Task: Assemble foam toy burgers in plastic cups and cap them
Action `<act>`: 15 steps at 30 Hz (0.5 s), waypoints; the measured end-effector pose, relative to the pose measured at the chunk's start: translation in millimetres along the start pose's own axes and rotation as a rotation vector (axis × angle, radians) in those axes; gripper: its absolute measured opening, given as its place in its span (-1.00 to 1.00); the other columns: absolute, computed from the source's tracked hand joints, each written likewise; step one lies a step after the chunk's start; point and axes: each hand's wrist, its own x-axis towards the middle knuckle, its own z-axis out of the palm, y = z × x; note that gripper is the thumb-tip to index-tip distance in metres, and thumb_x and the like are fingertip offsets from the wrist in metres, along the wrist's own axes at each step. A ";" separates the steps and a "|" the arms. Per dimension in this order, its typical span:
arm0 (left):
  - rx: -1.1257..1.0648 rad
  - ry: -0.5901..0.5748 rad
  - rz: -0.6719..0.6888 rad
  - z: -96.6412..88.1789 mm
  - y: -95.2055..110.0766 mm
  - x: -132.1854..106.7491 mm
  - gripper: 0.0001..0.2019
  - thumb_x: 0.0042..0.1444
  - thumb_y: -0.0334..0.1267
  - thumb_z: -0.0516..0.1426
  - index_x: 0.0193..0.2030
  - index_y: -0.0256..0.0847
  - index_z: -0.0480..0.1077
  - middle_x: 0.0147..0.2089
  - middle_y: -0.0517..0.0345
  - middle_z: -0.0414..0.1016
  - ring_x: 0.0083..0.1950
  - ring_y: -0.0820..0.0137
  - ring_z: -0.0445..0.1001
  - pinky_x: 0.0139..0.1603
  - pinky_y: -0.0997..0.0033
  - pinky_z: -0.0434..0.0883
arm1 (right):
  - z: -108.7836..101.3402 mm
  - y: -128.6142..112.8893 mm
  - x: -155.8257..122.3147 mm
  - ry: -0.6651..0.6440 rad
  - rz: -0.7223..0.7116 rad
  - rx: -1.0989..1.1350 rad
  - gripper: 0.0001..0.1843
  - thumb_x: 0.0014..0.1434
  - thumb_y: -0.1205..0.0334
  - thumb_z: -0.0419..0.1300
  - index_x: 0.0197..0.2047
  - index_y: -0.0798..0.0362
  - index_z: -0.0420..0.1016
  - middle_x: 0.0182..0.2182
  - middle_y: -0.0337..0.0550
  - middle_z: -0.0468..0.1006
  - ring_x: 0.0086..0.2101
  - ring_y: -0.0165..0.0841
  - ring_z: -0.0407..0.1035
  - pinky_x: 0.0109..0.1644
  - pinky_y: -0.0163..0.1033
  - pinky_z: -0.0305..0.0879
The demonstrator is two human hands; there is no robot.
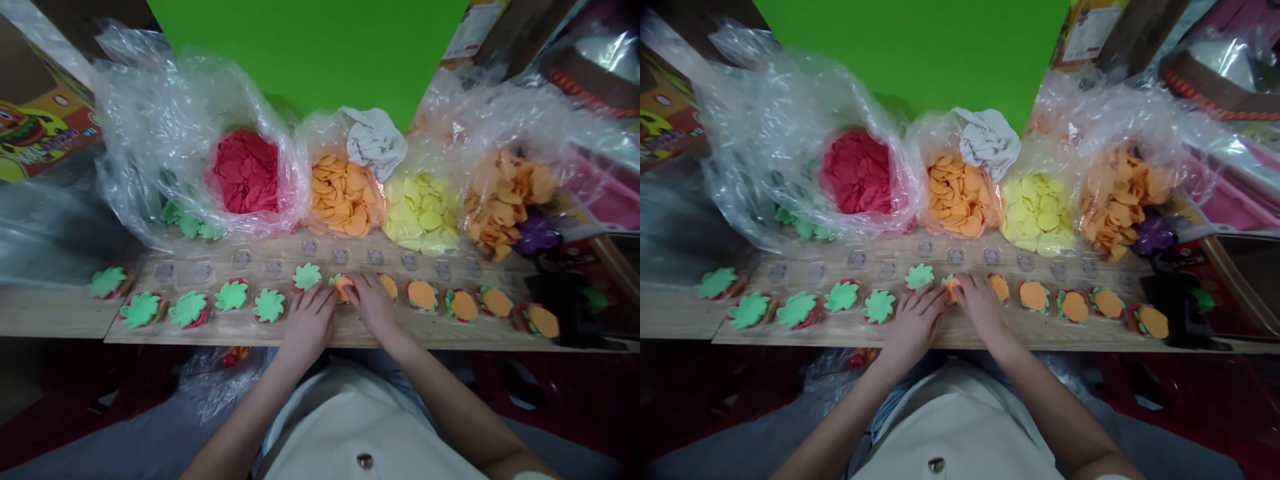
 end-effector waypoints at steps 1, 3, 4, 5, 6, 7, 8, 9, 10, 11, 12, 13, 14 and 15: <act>0.056 -0.023 0.008 1.4 1.8 -0.7 -0.60 0.13 -0.35 -0.04 0.14 -0.13 0.19 0.16 0.04 0.25 0.24 0.23 0.06 0.19 0.06 0.04 | -1.4 -0.5 -4.0 0.016 -0.010 -0.029 -0.72 0.17 0.29 -0.02 -0.07 0.06 0.38 -0.21 -0.03 0.40 -0.17 -0.25 0.24 -0.06 -0.13 0.19; 0.148 -0.048 0.017 3.9 5.3 -1.3 -0.57 0.13 -0.35 -0.05 0.17 -0.14 0.15 0.20 0.04 0.19 0.28 0.23 -0.02 0.22 0.04 -0.04 | -3.3 -2.9 -14.4 0.015 -0.041 -0.069 -0.68 0.15 0.35 -0.02 -0.03 0.05 0.36 -0.11 -0.01 0.36 -0.09 -0.22 0.19 0.01 -0.07 0.15; 0.187 -0.050 0.027 5.0 7.1 -1.2 -0.56 0.13 -0.34 -0.05 0.19 -0.15 0.12 0.22 0.05 0.14 0.29 0.24 -0.06 0.23 0.03 -0.08 | -4.3 -4.9 -20.1 -0.006 -0.066 -0.079 -0.64 0.13 0.39 -0.02 -0.01 0.05 0.35 -0.07 -0.01 0.34 -0.03 -0.19 0.15 0.04 -0.04 0.12; 0.223 -0.053 0.044 6.0 8.9 -0.9 -0.54 0.14 -0.34 -0.06 0.21 -0.16 0.08 0.25 0.06 0.09 0.30 0.25 -0.10 0.25 0.04 -0.12 | -6.2 -7.1 -25.5 -0.030 -0.092 -0.083 -0.61 0.11 0.42 -0.02 0.02 0.06 0.33 -0.03 -0.01 0.32 0.02 -0.17 0.09 0.07 -0.01 0.09; 0.254 -0.051 0.066 7.1 10.5 -0.6 -0.52 0.13 -0.34 -0.07 0.23 -0.17 0.05 0.27 0.06 0.05 0.31 0.26 -0.13 0.26 0.04 -0.15 | -9.3 -8.8 -30.2 -0.049 -0.116 -0.076 -0.57 0.09 0.45 -0.02 0.04 0.06 0.31 0.00 -0.01 0.30 0.05 -0.16 0.05 0.09 0.00 0.07; 0.283 -0.045 0.089 8.2 11.8 -0.3 -0.50 0.13 -0.33 -0.08 0.24 -0.18 0.02 0.28 0.07 0.02 0.31 0.27 -0.14 0.26 0.04 -0.16 | -14.1 -8.7 -33.8 -0.057 -0.130 -0.059 -0.53 0.07 0.47 -0.03 0.06 0.06 0.29 0.02 -0.03 0.28 0.07 -0.17 0.02 0.11 0.00 0.06; 0.308 -0.033 0.114 9.7 12.2 -0.3 -0.49 0.12 -0.33 -0.08 0.25 -0.18 0.00 0.28 0.07 0.01 0.31 0.27 -0.13 0.26 0.04 -0.17 | -20.7 -5.6 -35.8 -0.044 -0.128 -0.032 -0.50 0.06 0.48 -0.03 0.08 0.05 0.26 0.02 -0.04 0.27 0.07 -0.20 0.02 0.12 -0.02 0.07; 0.331 -0.004 0.131 11.8 11.3 -0.5 -0.48 0.10 -0.32 -0.07 0.25 -0.17 0.01 0.27 0.06 0.03 0.31 0.25 -0.12 0.26 0.03 -0.17 | -29.4 1.7 -36.0 -0.016 -0.112 -0.002 -0.48 0.05 0.49 -0.04 0.09 0.04 0.24 0.02 -0.05 0.27 0.06 -0.23 0.05 0.12 -0.06 0.08; 0.353 0.027 0.147 14.5 8.7 -0.8 -0.47 0.09 -0.30 -0.05 0.24 -0.16 0.02 0.26 0.05 0.05 0.30 0.23 -0.10 0.25 0.03 -0.17 | -40.2 14.3 -34.1 0.030 -0.082 0.024 -0.48 0.05 0.49 -0.05 0.09 0.02 0.24 0.00 -0.06 0.29 0.03 -0.26 0.10 0.10 -0.09 0.11; 0.369 0.074 0.166 17.9 4.2 -1.0 -0.46 0.07 -0.27 -0.02 0.24 -0.17 0.03 0.25 0.03 0.09 0.29 0.21 -0.07 0.25 0.02 -0.16 | -53.2 32.6 -30.1 0.099 -0.040 0.038 -0.51 0.06 0.47 -0.05 0.08 0.02 0.25 -0.03 -0.07 0.31 -0.01 -0.28 0.15 0.07 -0.11 0.14; 0.375 0.126 0.189 21.7 -2.0 -1.0 -0.44 0.06 -0.23 0.01 0.24 -0.17 0.04 0.23 0.02 0.13 0.28 0.21 -0.02 0.25 0.05 -0.15 | -68.4 56.4 -24.2 0.187 0.012 0.034 -0.55 0.08 0.44 -0.05 0.05 0.03 0.27 -0.08 -0.06 0.35 -0.05 -0.29 0.19 0.03 -0.12 0.18; 0.370 0.194 0.202 25.8 -9.3 -0.5 -0.43 0.04 -0.22 0.03 0.23 -0.14 0.05 0.20 0.02 0.19 0.26 0.21 0.03 0.25 0.07 -0.12 | -85.6 84.9 -16.5 0.277 0.073 0.011 -0.61 0.09 0.41 -0.05 0.01 0.05 0.31 -0.13 -0.04 0.38 -0.10 -0.28 0.23 -0.02 -0.13 0.21; 0.358 0.249 0.221 30.0 -16.8 0.5 -0.41 0.02 -0.23 0.05 0.23 -0.09 0.04 0.17 0.04 0.23 0.24 0.21 0.08 0.24 0.08 -0.08 | -104.4 116.5 -7.2 0.371 0.142 -0.034 -0.65 0.10 0.37 -0.04 -0.04 0.07 0.34 -0.18 -0.02 0.40 -0.13 -0.28 0.26 -0.05 -0.13 0.23; 0.347 0.302 0.270 34.1 -23.7 2.3 -0.39 0.00 -0.25 0.06 0.24 -0.02 0.02 0.13 0.06 0.29 0.21 0.22 0.14 0.23 0.07 -0.04 | -124.0 149.0 3.3 0.428 0.217 -0.091 -0.68 0.11 0.33 -0.04 -0.08 0.11 0.37 -0.20 0.00 0.41 -0.16 -0.27 0.27 -0.08 -0.14 0.24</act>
